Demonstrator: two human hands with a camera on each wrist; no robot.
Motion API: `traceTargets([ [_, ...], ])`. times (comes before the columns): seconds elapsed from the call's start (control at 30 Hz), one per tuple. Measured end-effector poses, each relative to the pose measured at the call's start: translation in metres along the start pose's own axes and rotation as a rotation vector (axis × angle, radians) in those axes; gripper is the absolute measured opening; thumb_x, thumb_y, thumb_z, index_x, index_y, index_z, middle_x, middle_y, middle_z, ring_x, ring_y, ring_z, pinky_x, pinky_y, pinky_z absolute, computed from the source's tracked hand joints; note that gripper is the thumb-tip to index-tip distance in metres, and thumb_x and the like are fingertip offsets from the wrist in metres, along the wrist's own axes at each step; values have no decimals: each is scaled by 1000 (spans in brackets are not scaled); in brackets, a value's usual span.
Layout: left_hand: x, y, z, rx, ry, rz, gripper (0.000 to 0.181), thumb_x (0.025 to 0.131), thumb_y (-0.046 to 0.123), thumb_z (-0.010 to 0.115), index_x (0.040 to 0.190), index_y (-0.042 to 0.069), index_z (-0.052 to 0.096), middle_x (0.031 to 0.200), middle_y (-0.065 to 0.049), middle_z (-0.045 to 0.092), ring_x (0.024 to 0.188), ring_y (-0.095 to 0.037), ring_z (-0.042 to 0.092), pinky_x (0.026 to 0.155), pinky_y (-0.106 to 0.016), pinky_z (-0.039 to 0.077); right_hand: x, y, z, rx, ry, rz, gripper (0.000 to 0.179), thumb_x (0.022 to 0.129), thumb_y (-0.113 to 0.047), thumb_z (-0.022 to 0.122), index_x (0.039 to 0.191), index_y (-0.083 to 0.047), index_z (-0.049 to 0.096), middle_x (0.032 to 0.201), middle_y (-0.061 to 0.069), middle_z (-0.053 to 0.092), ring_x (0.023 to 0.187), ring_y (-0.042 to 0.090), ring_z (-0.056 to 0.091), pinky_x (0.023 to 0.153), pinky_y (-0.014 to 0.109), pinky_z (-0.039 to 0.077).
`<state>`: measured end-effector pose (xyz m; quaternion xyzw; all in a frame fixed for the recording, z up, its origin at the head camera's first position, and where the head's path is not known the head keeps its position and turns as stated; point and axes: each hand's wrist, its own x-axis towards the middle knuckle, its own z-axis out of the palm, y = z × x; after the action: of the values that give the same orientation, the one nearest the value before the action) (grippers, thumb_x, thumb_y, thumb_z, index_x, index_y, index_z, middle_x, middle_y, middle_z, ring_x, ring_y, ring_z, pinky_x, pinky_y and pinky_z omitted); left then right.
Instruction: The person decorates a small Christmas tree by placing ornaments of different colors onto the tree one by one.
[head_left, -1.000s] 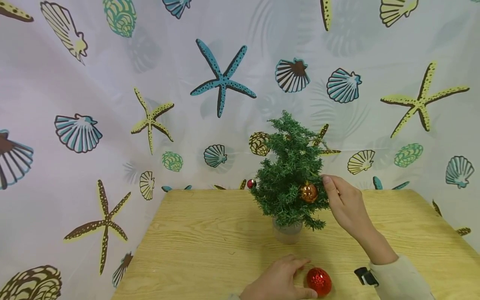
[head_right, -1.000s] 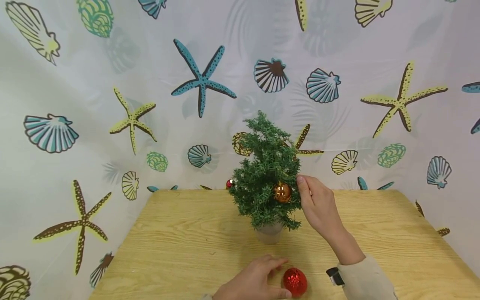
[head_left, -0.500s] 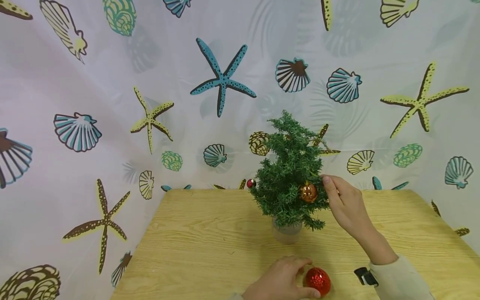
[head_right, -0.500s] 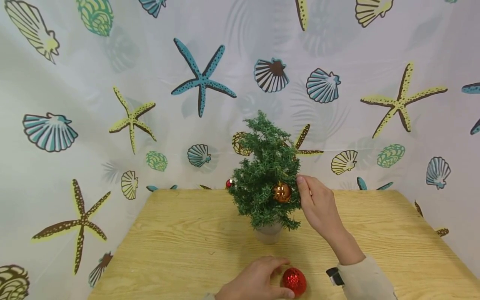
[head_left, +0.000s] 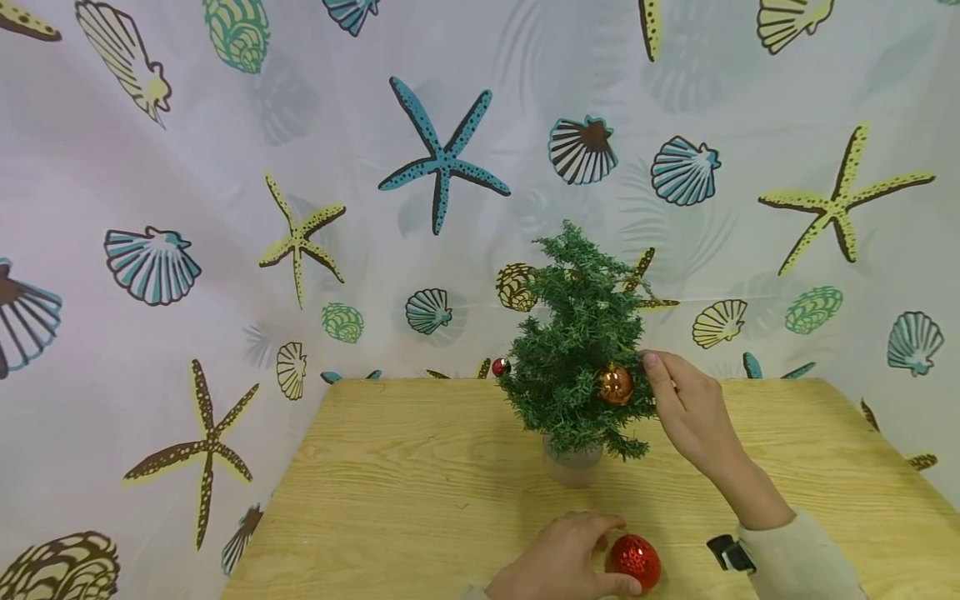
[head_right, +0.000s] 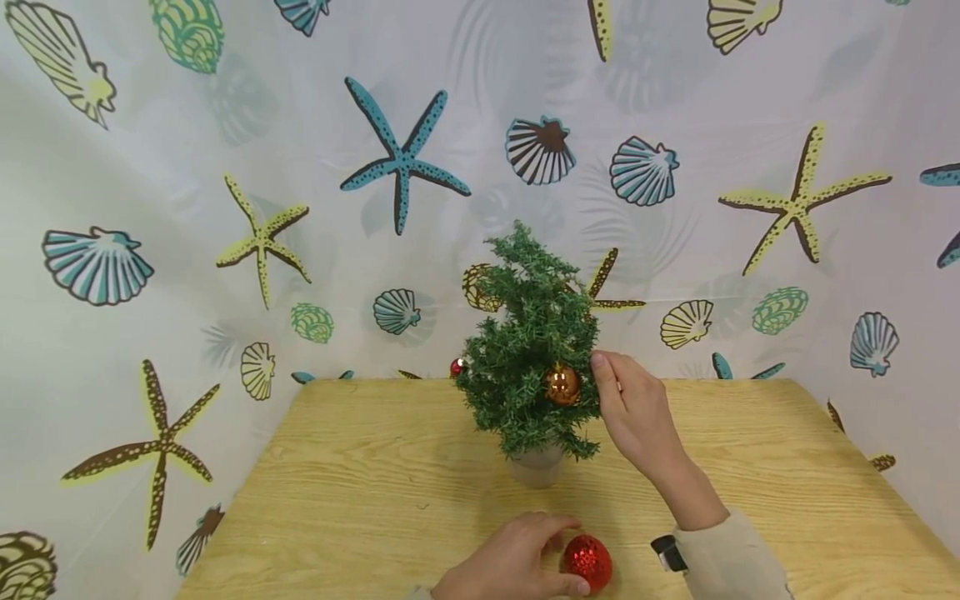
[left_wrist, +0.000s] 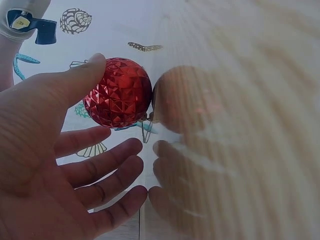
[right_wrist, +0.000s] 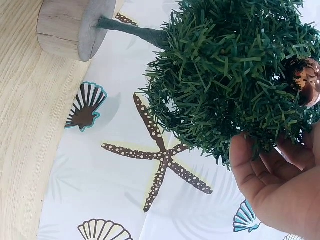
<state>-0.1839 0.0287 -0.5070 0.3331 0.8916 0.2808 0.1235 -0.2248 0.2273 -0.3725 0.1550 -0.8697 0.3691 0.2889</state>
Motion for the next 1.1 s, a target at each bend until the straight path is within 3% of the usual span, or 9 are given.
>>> traceTargets([
  [0.6,3,-3,4,70,6,58,57,93,57,76,141,28,66,107,21,69,92,7,57,86,-24,49,-3,-2,1,-12,-1,10,42,115,-22,42,137,7,64,134,30,67,118,52,66,95,68,51],
  [1.1,2,0,3,-8,-39,30,55,95,54,75,141,25,66,120,19,70,98,9,60,82,-16,51,-3,-5,0,-4,5,-2,42,115,-22,42,138,7,64,134,31,67,118,52,66,94,69,51],
])
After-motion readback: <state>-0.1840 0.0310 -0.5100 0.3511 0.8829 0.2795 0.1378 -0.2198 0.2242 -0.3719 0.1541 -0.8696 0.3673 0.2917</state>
